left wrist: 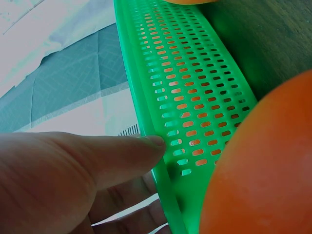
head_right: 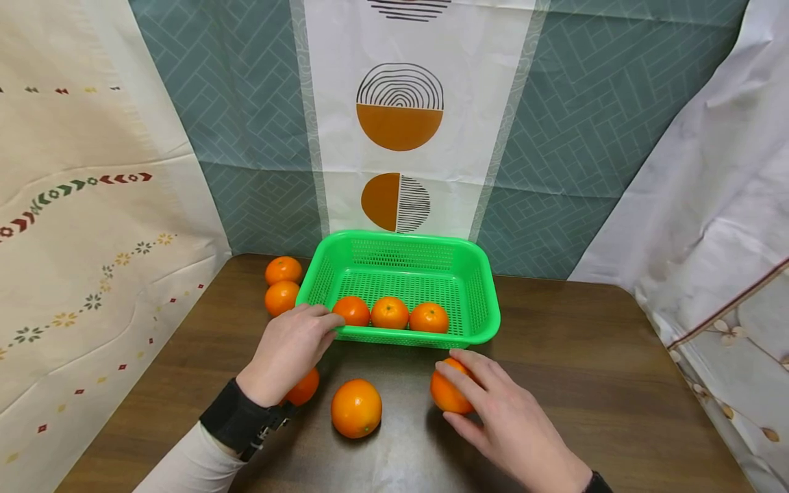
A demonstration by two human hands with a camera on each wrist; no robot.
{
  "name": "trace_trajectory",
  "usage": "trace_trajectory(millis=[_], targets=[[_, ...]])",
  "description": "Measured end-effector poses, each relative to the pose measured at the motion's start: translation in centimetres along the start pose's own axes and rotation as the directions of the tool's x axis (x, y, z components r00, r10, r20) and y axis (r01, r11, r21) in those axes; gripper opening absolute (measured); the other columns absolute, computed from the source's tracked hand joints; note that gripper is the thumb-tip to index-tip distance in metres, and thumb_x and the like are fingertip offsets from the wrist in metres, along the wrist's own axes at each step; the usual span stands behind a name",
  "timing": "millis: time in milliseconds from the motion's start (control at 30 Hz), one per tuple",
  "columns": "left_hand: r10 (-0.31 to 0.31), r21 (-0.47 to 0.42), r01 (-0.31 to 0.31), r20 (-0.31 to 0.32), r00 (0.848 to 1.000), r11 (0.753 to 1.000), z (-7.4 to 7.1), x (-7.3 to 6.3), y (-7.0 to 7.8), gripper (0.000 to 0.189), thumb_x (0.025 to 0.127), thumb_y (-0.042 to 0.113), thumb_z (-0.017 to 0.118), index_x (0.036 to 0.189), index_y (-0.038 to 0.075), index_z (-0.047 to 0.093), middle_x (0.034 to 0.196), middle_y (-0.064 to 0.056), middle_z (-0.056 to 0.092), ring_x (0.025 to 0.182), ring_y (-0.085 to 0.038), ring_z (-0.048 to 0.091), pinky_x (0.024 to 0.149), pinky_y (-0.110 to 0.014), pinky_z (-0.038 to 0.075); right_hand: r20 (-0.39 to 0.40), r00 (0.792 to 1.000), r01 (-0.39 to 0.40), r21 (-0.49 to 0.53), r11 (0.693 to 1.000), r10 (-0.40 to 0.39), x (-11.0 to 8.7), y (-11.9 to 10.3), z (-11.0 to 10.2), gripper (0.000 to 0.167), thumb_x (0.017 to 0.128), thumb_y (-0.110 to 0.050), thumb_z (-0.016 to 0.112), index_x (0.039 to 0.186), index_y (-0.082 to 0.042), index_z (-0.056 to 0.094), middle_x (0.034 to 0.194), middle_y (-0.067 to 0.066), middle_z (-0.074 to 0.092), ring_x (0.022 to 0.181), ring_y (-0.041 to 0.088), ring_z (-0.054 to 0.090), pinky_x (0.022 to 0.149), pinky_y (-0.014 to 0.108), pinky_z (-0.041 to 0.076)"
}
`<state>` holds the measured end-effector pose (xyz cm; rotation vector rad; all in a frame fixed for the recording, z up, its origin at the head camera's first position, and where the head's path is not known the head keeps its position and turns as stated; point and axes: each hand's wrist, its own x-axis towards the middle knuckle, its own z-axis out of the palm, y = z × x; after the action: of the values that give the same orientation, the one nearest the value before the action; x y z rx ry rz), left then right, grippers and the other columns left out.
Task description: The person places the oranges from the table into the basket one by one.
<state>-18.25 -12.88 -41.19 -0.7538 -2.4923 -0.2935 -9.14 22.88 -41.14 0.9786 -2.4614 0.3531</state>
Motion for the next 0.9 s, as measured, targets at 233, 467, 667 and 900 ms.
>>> trace_trajectory(millis=[233, 467, 667, 900], targets=[[-0.007, -0.001, 0.007, 0.01, 1.0, 1.0, 0.0, 0.0, 0.0, 0.019, 0.089, 0.004, 0.091, 0.096, 0.018, 0.081, 0.085, 0.002, 0.07, 0.073, -0.023, 0.063, 0.061, -0.031, 0.05, -0.046, 0.999, 0.007, -0.033, 0.999, -0.009, 1.2, 0.7, -1.4, 0.064, 0.111, -0.065, 0.044, 0.151, -0.02, 0.067, 0.152, 0.006, 0.062, 0.129, 0.028, 0.066, 0.088, 0.042, 0.064], [-0.014, -0.002, 0.015, 0.022, 1.0, 1.0, 0.0, 0.0, 0.0, 0.02, 0.088, 0.005, 0.093, 0.095, 0.019, 0.08, 0.084, 0.002, 0.07, 0.073, -0.023, 0.062, 0.061, -0.031, 0.05, -0.049, 0.999, -0.012, -0.061, 0.998, 0.009, 2.5, 1.9, -2.6, 0.067, 0.113, -0.068, 0.042, 0.148, -0.018, 0.069, 0.152, 0.007, 0.062, 0.13, 0.027, 0.065, 0.086, 0.045, 0.064], [-0.018, -0.001, 0.018, 0.027, 0.999, 1.0, 0.0, 0.0, 0.0, 0.02, 0.087, 0.006, 0.093, 0.095, 0.019, 0.08, 0.084, 0.002, 0.069, 0.073, -0.023, 0.062, 0.061, -0.031, 0.05, -0.053, 0.998, -0.021, -0.066, 0.998, 0.017, 3.4, 2.7, -2.9, 0.07, 0.111, -0.07, 0.041, 0.148, -0.017, 0.068, 0.15, 0.01, 0.063, 0.13, 0.031, 0.064, 0.084, 0.048, 0.065], [-0.017, -0.006, 0.017, 0.029, 0.999, 1.0, 0.0, 0.1, -0.1, 0.02, 0.088, 0.006, 0.093, 0.096, 0.019, 0.08, 0.083, 0.002, 0.069, 0.073, -0.023, 0.062, 0.061, -0.031, 0.049, -0.047, 0.999, -0.025, -0.059, 0.998, 0.022, 4.1, 3.6, -2.9, 0.07, 0.111, -0.069, 0.044, 0.148, -0.015, 0.068, 0.15, 0.012, 0.062, 0.131, 0.033, 0.064, 0.085, 0.05, 0.065]])
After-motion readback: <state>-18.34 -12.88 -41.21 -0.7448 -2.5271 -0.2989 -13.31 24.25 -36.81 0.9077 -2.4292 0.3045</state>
